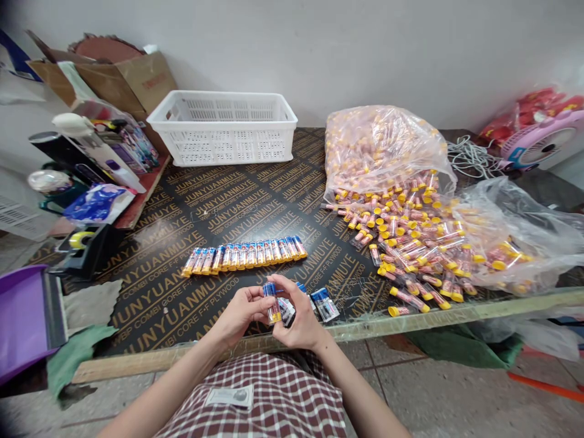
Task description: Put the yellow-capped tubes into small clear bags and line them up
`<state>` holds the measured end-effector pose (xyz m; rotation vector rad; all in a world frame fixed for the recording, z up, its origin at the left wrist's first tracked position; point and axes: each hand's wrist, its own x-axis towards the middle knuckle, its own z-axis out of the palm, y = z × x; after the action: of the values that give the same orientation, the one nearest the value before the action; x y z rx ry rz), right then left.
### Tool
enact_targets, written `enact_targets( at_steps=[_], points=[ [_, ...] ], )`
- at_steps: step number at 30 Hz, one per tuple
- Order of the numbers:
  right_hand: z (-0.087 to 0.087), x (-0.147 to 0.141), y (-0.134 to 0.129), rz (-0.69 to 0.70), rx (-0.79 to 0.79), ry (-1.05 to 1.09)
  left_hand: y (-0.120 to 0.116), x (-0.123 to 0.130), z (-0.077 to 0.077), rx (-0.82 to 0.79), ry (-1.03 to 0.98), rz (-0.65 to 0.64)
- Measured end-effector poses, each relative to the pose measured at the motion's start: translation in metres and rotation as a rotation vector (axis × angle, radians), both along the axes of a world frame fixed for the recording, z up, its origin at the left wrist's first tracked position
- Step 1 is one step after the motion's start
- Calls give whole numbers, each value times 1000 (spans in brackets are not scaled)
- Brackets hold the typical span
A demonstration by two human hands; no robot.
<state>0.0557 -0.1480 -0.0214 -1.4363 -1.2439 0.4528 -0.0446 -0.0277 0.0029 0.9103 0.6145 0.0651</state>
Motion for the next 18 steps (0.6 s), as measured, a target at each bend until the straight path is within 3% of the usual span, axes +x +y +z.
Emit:
enact_targets(
  at_steps=[4, 6, 9, 12, 15, 18],
  points=[
    [0, 2, -1, 10, -9, -15, 1, 1, -4, 28, -1, -14],
    [1, 15, 2, 3, -23, -75, 4, 1, -10, 131, 27, -15],
    [2, 54, 15, -79, -44, -217, 12, 0, -24, 628, 214, -49],
    [-2, 103, 34, -146, -128, -326, 14, -2, -39, 1181, 447, -210],
    [-9, 137, 53, -104, -195, -377, 11, -1, -51, 1374, 512, -332],
    [-15, 147, 64, -61, -212, -401, 8, 3, -58, 1379, 457, -334]
  ],
)
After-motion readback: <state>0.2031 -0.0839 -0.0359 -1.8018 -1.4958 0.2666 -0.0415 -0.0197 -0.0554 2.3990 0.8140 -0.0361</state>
